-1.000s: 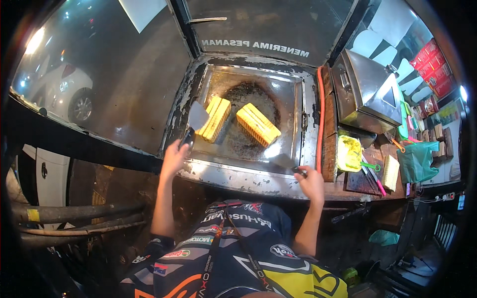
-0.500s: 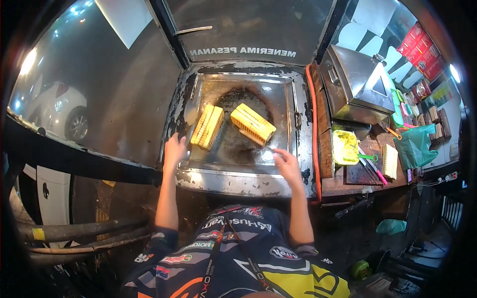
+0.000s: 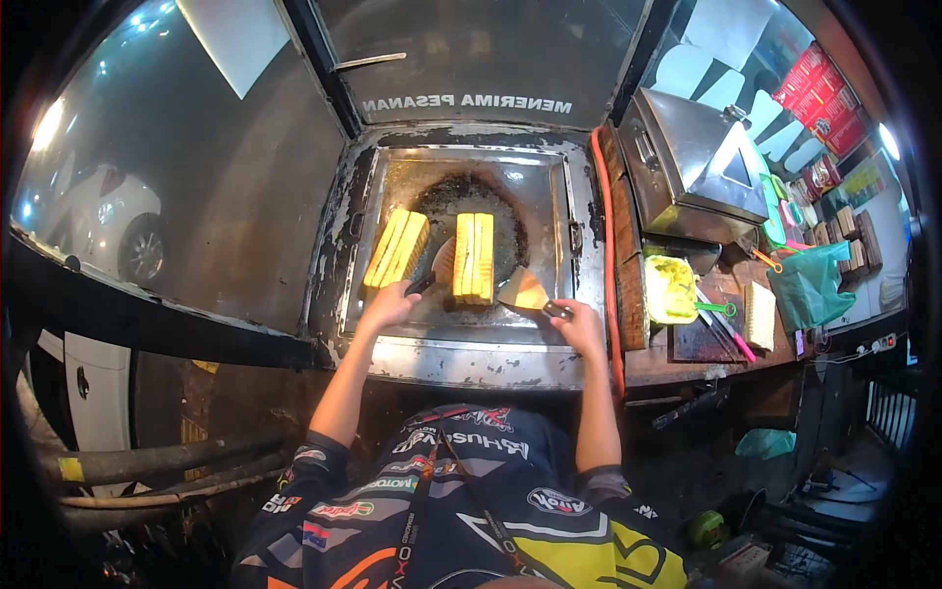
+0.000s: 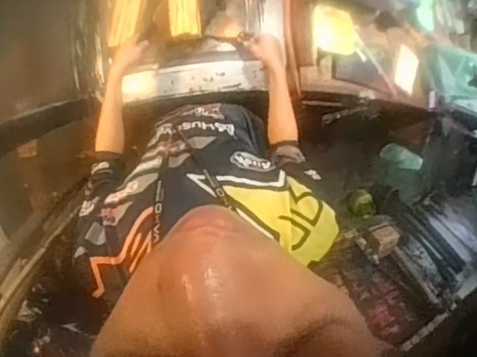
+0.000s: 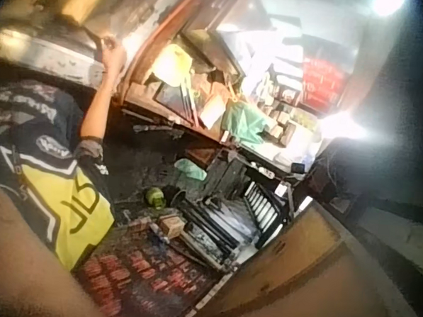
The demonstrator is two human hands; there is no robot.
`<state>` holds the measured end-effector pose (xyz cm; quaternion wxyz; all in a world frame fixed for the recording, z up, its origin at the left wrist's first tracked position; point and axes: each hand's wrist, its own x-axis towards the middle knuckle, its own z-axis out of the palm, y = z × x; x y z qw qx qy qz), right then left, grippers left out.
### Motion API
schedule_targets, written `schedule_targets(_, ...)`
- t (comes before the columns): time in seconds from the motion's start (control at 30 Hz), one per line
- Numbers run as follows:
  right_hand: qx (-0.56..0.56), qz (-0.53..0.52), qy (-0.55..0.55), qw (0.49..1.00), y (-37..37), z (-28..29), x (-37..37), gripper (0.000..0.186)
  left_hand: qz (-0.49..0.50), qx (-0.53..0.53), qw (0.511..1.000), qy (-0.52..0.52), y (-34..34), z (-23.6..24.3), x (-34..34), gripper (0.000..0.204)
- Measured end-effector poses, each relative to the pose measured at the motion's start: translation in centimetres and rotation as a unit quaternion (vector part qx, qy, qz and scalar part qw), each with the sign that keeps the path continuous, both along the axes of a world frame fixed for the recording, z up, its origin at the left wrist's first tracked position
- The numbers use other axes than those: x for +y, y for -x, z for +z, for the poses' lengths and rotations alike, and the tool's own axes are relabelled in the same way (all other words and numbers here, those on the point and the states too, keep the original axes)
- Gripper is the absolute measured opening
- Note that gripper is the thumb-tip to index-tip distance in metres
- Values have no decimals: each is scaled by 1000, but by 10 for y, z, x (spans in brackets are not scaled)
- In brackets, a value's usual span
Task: The person grills slices of bread on a flat griddle using spatulas, then transfers a slice to a wooden board to cut it into smaller pieces with a knife before placing them into a cardboard box.
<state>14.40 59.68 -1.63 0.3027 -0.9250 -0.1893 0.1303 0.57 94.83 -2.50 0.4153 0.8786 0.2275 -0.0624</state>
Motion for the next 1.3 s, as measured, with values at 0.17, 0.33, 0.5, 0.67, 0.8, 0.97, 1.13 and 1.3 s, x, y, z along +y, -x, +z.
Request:
schedule_targets(0.17, -110, 14, -71, 991, 11, -7, 51, 35, 11, 81, 994, 72, -11, 4, 9, 29)
schedule_targets(0.33, -112, 26, -73, 991, 35, 52, 54, 37, 45, 40, 994, -96, -3, 12, 12, 34)
schedule_targets(0.5, 69, 29, -71, 995, 59, 56, 22, 34, 45, 6, 996, -80, 15, 14, -2, 33)
schedule_targets(0.67, 258, 51, -139, 955, 78, 24, 22, 36, 66, 20, 997, 23, 30, 15, -1, 36)
schedule_targets(0.8, 59, -21, -169, 984, 70, -34, 46, 37, 171, -40, 982, 74, 36, 70, 14, 33)
schedule_targets(0.97, 80, 1, -139, 987, 66, -10, 71, 38, 181, -71, 975, -107, 44, 53, 84, 37)
schedule_targets(1.13, 128, 73, -99, 984, 63, 6, 93, 37, 87, 50, 981, -167, 32, 45, 93, 44)
schedule_targets(1.3, 6, 87, -93, 992, 55, -45, 146, 37, 26, 83, 987, -132, 23, 31, 93, 44)
